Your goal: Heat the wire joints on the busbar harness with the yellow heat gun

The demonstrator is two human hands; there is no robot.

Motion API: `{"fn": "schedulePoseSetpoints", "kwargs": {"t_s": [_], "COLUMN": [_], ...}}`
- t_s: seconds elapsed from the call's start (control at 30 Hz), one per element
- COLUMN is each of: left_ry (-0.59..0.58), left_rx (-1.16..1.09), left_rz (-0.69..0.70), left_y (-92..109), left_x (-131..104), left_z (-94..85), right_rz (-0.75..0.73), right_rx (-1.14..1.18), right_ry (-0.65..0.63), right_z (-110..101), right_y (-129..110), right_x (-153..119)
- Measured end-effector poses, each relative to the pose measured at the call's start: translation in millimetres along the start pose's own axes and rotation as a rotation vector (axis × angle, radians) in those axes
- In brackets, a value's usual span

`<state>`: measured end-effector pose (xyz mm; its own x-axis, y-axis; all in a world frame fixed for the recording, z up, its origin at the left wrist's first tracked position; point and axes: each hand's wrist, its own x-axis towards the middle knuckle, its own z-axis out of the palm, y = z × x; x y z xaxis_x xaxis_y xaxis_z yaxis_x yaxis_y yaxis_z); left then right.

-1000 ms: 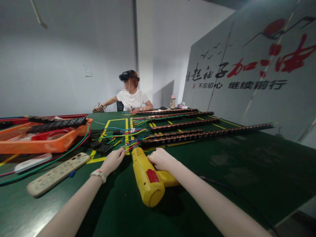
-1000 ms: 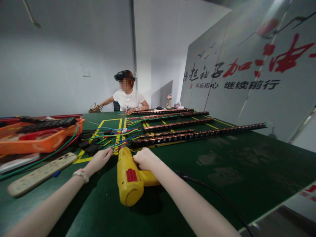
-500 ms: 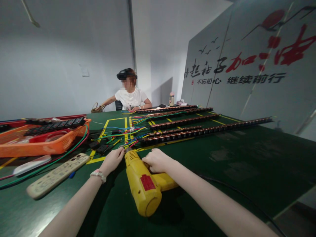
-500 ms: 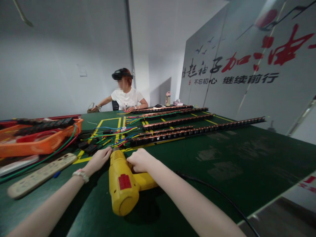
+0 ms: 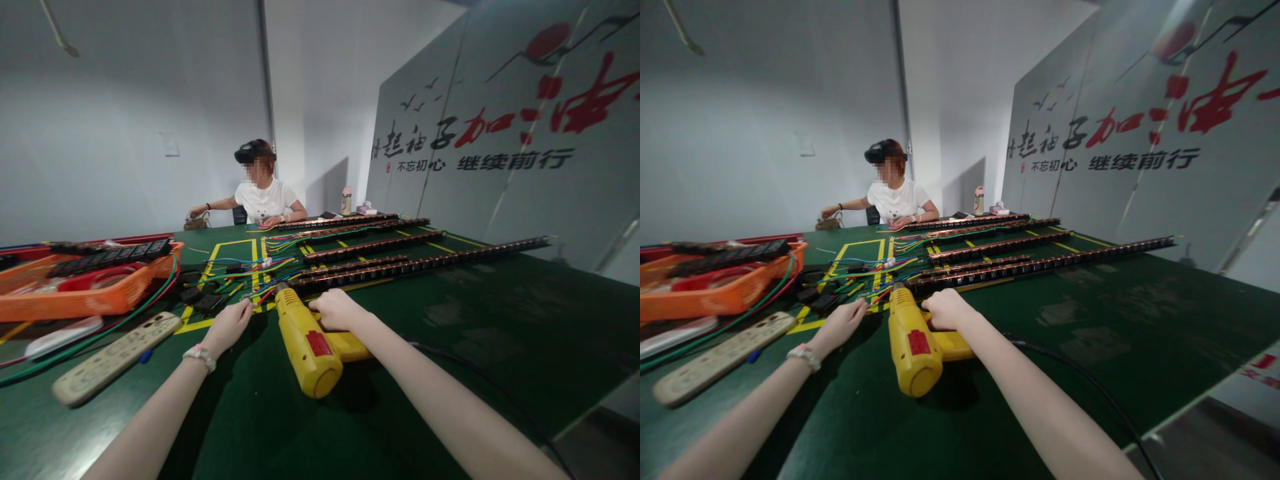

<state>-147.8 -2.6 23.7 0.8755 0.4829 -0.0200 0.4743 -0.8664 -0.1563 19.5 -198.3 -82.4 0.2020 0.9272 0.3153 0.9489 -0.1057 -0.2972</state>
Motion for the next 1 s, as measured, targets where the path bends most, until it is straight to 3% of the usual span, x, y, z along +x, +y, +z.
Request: {"fn": "schedulePoseSetpoints", "kwargs": {"t_s": [0.77,1.0], "left_ry": [0.012,0.030], "left_rx": [0.006,-0.026], "left_rz": [0.054,0.057], "left_y": [3.3,3.5], "left_x": [-3.5,-3.9], "left_z": [-2.8,-3.1], "right_rz": [-0.226,-0.214], "right_rx": [-0.030,0.009], "right_ry": [0.040,0.025], "right_z": [4.9,2.2], "right_y": [-34.8,-36.0], "right_x": [0.9,-1.4]}}
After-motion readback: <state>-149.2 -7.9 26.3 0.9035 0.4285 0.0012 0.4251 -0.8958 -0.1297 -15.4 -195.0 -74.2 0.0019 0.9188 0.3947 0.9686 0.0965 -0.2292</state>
